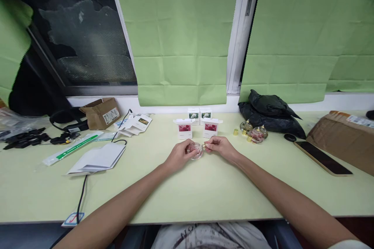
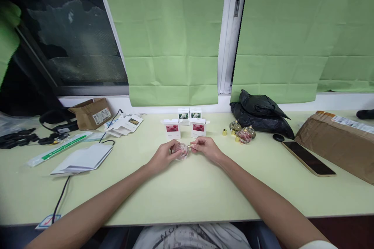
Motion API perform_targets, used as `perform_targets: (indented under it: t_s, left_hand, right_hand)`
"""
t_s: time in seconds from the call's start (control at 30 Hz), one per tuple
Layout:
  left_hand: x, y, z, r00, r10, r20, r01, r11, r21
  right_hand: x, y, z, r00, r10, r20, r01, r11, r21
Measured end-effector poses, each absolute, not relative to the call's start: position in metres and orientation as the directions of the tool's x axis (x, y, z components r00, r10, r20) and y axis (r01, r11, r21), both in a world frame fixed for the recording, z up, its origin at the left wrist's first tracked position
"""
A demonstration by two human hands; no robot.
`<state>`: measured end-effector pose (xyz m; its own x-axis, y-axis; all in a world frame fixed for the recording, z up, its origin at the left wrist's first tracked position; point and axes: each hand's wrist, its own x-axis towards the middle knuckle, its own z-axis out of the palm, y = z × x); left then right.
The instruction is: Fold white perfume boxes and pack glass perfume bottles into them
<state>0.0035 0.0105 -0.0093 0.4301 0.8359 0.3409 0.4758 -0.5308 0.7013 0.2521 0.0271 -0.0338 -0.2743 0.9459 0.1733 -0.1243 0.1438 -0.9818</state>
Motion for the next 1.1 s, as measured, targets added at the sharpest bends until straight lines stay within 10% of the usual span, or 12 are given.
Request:
perform_targets:
  t_s: [1.1]
  left_hand:
    - [0.0040, 0.0121, -0.0119, 0.415, 0.839, 0.352, 0.478, -0.530, 0.701]
  right_hand:
    - [0.2555, 0.0271, -0.0336, -0.320, 0.914, 0.250, -0.091, 0.233, -0.968]
